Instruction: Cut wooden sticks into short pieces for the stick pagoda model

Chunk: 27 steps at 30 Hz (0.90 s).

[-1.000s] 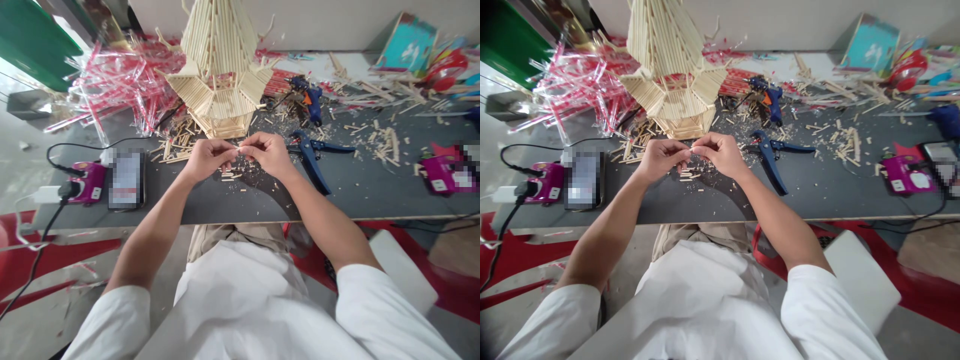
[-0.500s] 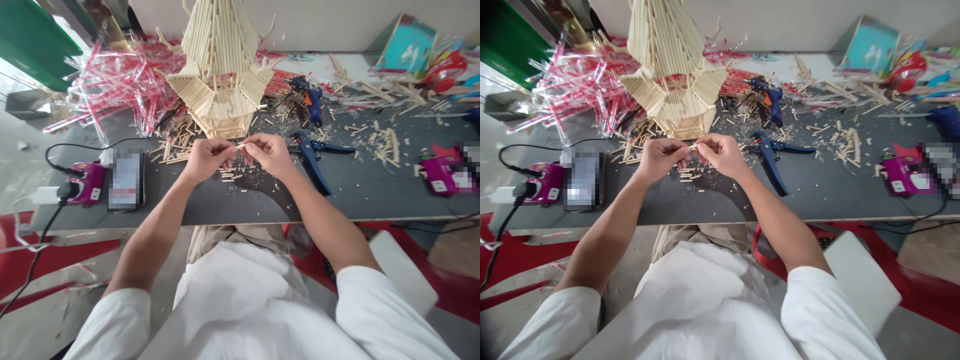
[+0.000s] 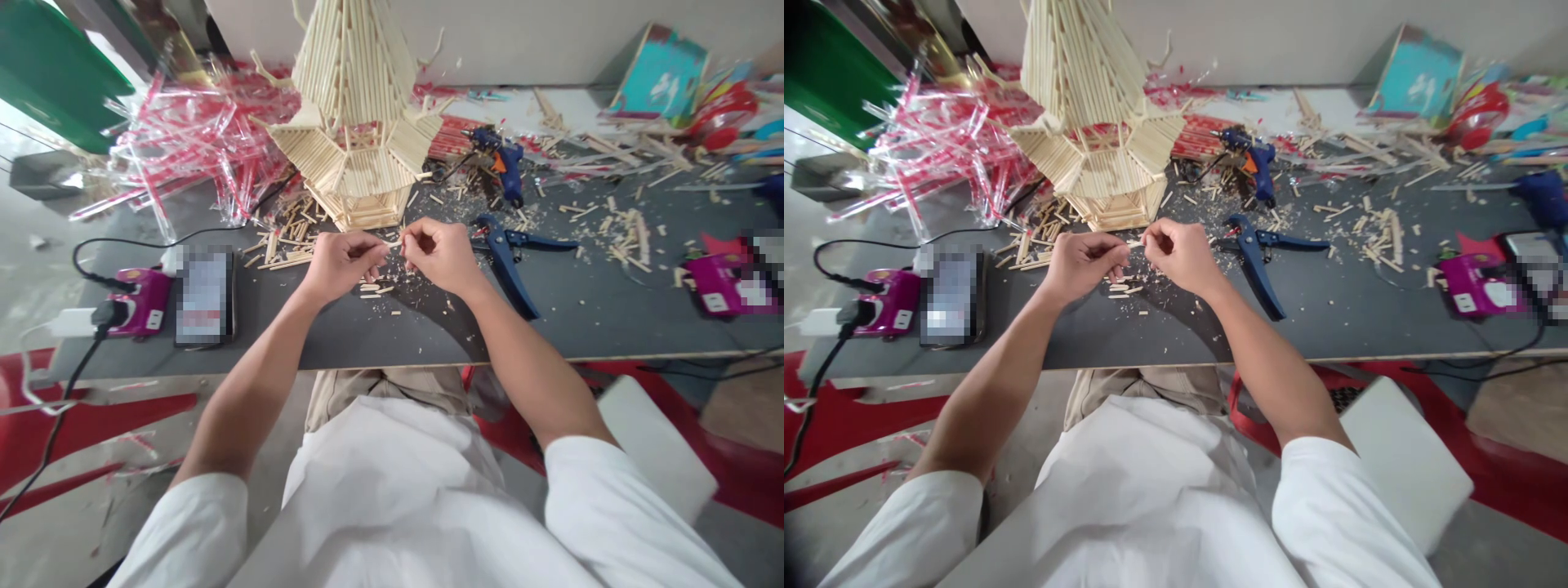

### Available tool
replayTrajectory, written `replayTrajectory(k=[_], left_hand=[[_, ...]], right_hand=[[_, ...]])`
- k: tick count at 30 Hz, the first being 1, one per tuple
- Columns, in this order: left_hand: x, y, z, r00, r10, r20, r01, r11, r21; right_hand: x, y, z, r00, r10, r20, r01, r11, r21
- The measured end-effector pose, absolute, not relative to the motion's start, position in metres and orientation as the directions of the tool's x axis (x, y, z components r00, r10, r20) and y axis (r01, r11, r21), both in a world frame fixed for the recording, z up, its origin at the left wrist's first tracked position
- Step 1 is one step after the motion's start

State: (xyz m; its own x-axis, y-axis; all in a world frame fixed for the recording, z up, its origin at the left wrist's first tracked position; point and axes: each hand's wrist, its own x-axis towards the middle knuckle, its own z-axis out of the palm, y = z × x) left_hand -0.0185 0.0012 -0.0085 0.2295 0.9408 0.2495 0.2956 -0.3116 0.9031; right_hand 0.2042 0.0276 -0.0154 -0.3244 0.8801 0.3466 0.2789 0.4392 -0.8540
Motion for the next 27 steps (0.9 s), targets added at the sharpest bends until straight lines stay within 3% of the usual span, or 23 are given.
replayTrajectory(k=[4,8,11,17,22,27], left_hand=[[-0.020,0.002,-0.008,0.211,0.944,0.255,0.289,-0.310,0.906],[-0.021,0.002,-0.009,0.228,0.941,0.251,0.298,-0.313,0.902],[-0.020,0.002,-0.008,0.231,0.940,0.250,0.300,-0.313,0.901],[-0.015,0.001,-0.010,0.215,0.942,0.257,0.305,-0.314,0.899],[-0.014,0.002,-0.014,0.205,0.938,0.280,0.362,-0.338,0.869],[-0.017,0.002,-0.014,0.170,0.946,0.274,0.325,-0.317,0.891]], right_hand=[[0.208,0.033,-0.017,-0.224,0.904,0.363,0.300,0.418,-0.857],[0.207,0.029,-0.013,-0.322,0.911,0.259,0.136,0.315,-0.939],[0.203,0.025,-0.011,-0.365,0.900,0.240,0.116,0.299,-0.947],[0.199,0.025,-0.014,-0.320,0.909,0.268,0.202,0.341,-0.918],[0.198,0.028,-0.015,-0.273,0.884,0.380,0.382,0.462,-0.800],[0.209,0.039,-0.020,-0.103,0.888,0.449,0.427,0.447,-0.786]])
